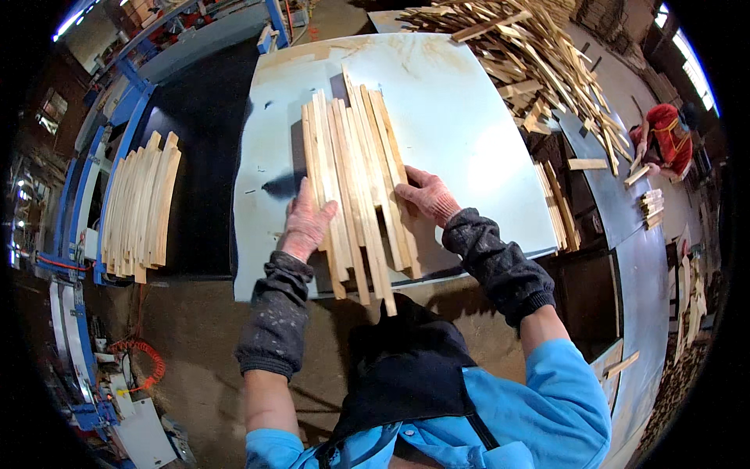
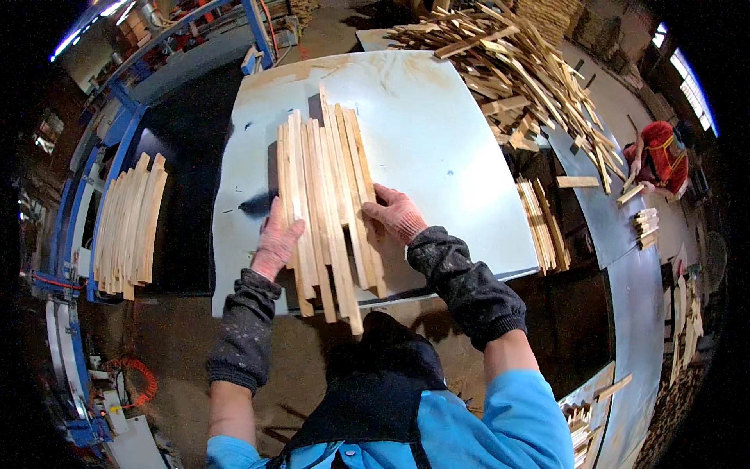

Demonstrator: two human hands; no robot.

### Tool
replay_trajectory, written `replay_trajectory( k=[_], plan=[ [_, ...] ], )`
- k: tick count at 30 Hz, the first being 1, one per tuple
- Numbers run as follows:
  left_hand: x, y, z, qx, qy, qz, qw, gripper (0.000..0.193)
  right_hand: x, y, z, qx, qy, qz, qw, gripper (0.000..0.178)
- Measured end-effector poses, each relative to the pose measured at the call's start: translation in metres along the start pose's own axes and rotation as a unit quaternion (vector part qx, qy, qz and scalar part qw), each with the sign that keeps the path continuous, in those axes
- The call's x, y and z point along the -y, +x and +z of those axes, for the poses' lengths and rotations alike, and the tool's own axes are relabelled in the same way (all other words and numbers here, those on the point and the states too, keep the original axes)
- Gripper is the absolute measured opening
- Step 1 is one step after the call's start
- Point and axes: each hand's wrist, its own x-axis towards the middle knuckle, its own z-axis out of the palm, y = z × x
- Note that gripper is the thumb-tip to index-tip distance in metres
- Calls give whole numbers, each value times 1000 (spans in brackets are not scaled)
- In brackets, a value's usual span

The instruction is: The person gathers small wooden slats from a metal table and arranges them into neat stacks. They repeatedly lift the stacks and place them onto a conveyor belt or machine tray. Another worker is visible in the background performing similar sorting tasks.

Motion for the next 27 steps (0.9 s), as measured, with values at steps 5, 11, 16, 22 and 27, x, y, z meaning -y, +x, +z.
replay_trajectory(
  k=[5,11,16,22,27],
  plan=[
    [37,17,-2,-27,56,25,998,103,-2,10,-11,57,120,38,990,78],
    [26,2,-6,21,-90,16,996,92,-22,27,-14,-16,37,23,999,78],
    [18,-15,-15,15,-240,-2,971,82,-26,23,-34,-130,-88,-44,987,71],
    [36,-20,-7,-11,-293,-30,956,75,-15,6,-65,-139,-504,-53,851,68],
    [54,-19,-14,-2,-354,-5,935,69,-3,-21,-48,-176,-534,-176,808,73]
  ],
)
